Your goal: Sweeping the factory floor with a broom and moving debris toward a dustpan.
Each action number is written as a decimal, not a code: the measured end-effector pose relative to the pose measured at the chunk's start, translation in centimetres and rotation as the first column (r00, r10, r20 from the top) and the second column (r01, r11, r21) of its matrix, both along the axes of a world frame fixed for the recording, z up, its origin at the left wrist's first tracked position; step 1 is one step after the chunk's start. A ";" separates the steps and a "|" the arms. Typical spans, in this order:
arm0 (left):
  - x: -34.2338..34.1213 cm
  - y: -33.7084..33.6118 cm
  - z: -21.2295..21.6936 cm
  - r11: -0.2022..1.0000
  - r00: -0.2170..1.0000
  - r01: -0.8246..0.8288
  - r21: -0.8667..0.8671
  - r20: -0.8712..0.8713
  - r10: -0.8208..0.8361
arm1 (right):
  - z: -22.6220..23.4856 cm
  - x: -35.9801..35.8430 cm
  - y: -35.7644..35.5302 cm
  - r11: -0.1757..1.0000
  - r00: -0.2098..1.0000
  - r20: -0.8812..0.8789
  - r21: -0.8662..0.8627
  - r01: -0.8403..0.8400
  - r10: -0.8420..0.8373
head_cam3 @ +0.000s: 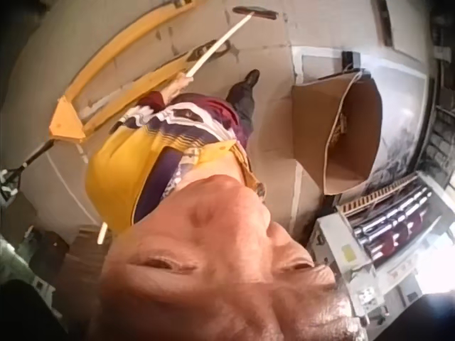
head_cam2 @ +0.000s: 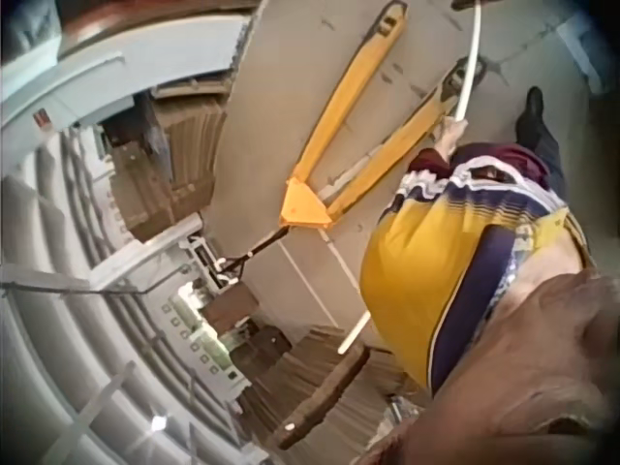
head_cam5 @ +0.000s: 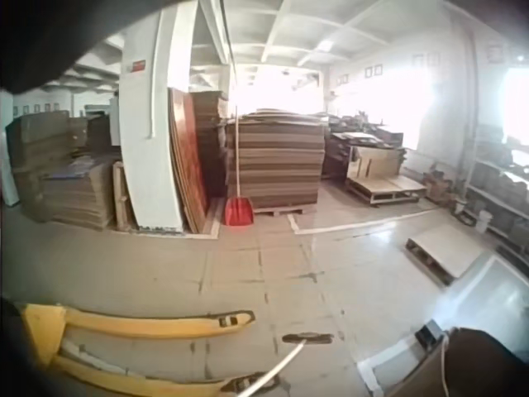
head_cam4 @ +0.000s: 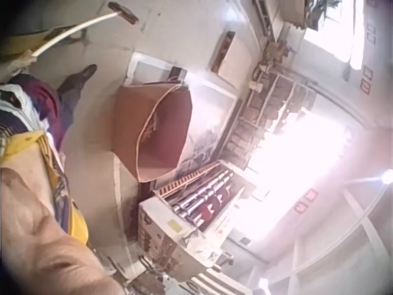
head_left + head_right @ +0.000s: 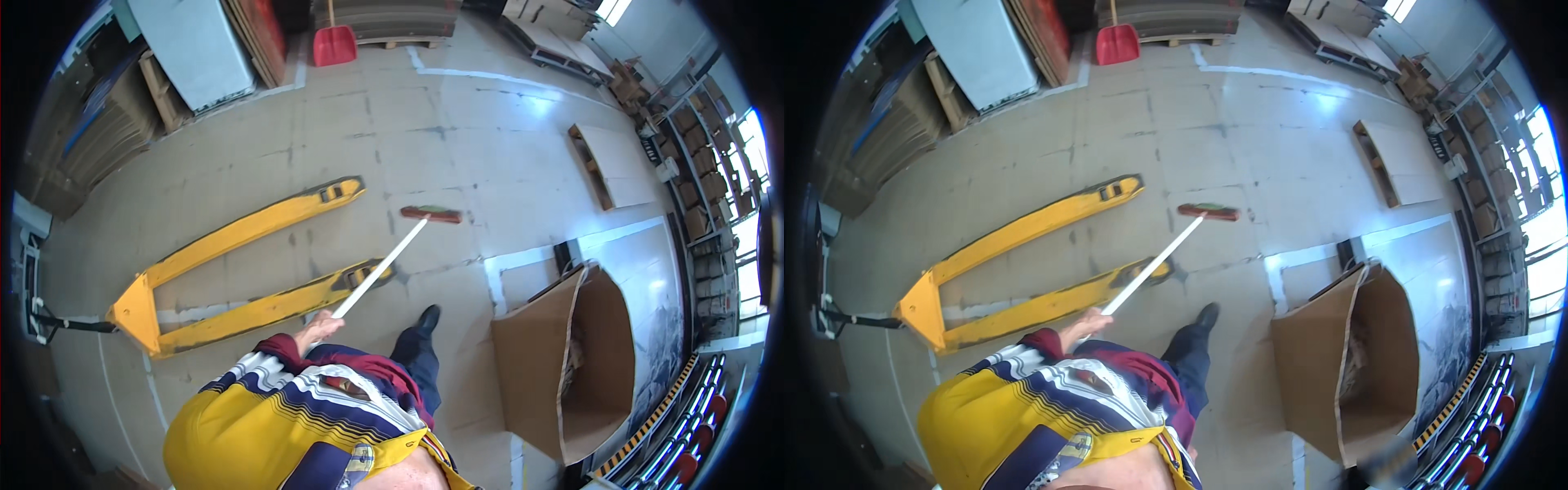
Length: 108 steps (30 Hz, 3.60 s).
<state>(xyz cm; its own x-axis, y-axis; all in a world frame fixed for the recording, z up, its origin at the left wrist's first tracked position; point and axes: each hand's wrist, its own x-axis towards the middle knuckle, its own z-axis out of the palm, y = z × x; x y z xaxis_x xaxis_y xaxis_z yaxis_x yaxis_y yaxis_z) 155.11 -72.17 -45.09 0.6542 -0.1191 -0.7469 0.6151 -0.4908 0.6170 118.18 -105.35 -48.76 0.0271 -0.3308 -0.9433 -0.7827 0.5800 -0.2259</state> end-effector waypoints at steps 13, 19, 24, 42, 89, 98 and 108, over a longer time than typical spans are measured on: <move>11.8 -12.2 4.1 0.906 0.961 -0.224 0.360 -0.076 0.267 | -1.1 53.9 -39.2 0.545 0.563 0.161 -0.561 -0.623 0.811; 21.1 -16.2 3.2 0.869 0.841 -0.435 0.238 -0.238 0.486 | 0.7 79.7 -44.7 0.502 0.421 0.288 -0.623 -0.600 0.860; 37.7 -18.0 3.1 0.859 0.893 -0.405 0.312 -0.064 0.445 | 4.8 89.9 -38.1 0.891 0.879 0.174 -0.186 -0.413 0.444; 96.4 -13.2 4.0 0.587 0.591 -0.805 -0.084 -0.194 0.783 | -4.2 139.7 -33.9 -0.425 -0.210 -0.416 -0.536 -0.730 0.885; 181.3 -7.3 9.5 -0.847 -0.959 -0.276 0.454 -0.076 0.272 | 13.0 266.9 85.1 -0.409 -0.265 -0.739 0.015 0.913 -0.620; 191.4 -14.5 7.2 -0.844 -0.987 -0.053 0.533 -0.157 -0.037 | 15.6 261.6 80.1 -0.632 -0.450 -0.472 0.365 0.683 -0.758; 196.2 -28.2 7.0 -0.770 -0.859 0.410 0.489 -0.077 -0.507 | 15.0 235.2 66.6 -0.810 -0.815 -0.109 -0.099 0.578 -0.569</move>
